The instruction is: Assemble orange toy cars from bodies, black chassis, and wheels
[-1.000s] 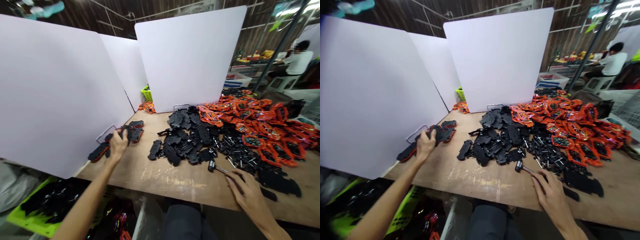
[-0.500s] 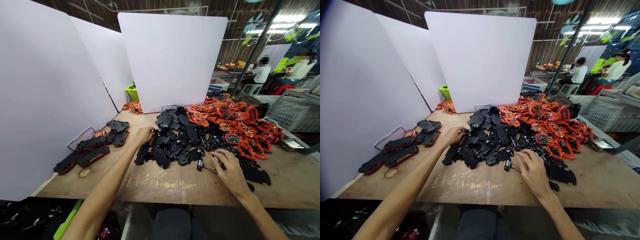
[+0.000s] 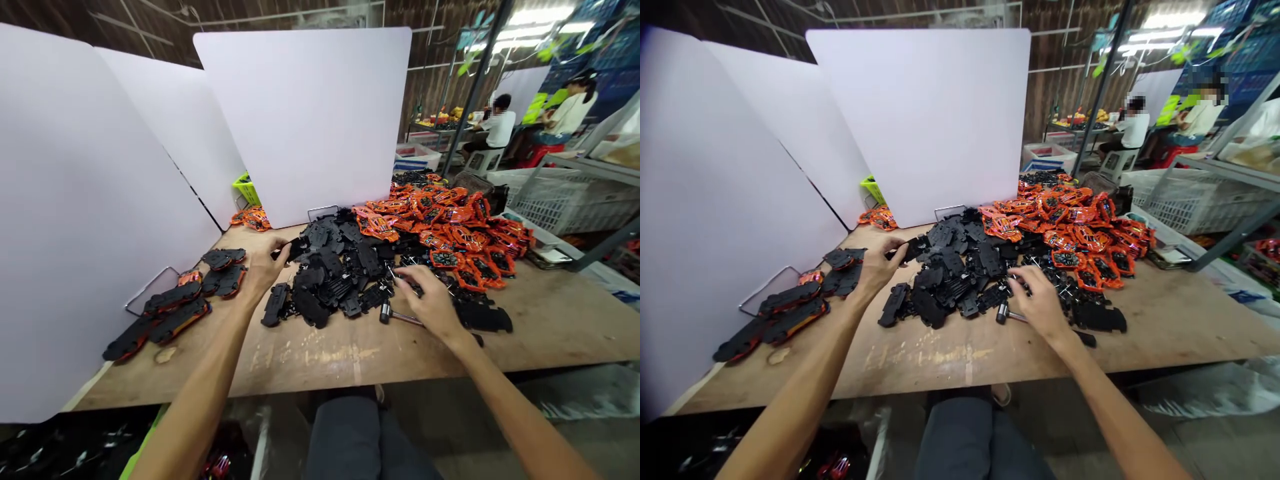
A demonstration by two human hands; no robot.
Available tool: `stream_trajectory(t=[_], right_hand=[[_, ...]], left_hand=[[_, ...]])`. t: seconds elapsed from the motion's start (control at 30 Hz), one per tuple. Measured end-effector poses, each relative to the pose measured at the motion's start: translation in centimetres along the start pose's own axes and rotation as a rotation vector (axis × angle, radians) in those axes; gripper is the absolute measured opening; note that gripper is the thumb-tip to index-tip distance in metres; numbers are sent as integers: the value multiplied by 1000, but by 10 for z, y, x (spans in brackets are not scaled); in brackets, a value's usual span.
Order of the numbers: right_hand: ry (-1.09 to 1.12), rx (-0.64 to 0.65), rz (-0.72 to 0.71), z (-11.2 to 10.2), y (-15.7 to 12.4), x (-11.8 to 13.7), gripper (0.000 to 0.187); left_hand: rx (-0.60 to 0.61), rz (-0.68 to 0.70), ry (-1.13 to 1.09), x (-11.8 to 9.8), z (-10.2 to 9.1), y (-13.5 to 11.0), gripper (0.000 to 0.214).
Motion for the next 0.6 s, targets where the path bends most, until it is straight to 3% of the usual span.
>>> stream_trajectory(t=[0.13,0.17,0.23,0.27,0.37,0.43,0.53,0.6], right_hand=[[68,80,-122,51,49,31,32],[37,88,-126,51,56,26,34],[-58,55,-50,30,60,0,30],[-108,24,16,12,55,-17,26],[-179,101,91,-31,25,-54,15],[-170,271,21,-34,0,-60,10],[-274,526,-112,-13,-35,-59,10],[-349,576,-139,-3,-43,-62,15]], left_hand=[[-127,-20,-112,-34,-7,-42,32],[-166,-90,-195,-32,-11,-55,34],[-153,-306,-394,-15,-9,-84,42],[-74,-424,-476,-5,0,-100,46],[352,-662,-596,7,50,-154,50],[558,-732,-637,7,82,-187,49],[628,-771,-717,5,118,-215,49],[589,-770,-724,4,133,-223,52]])
Point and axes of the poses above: each hand's wrist, its own y-axis towards the middle knuckle, its own z-axis out of the palm, x = y × z, the point moved 10 cm from there along y, towards the middle knuckle, and after that the axes turned 9 degrees about -z, right-handed, at the moved point
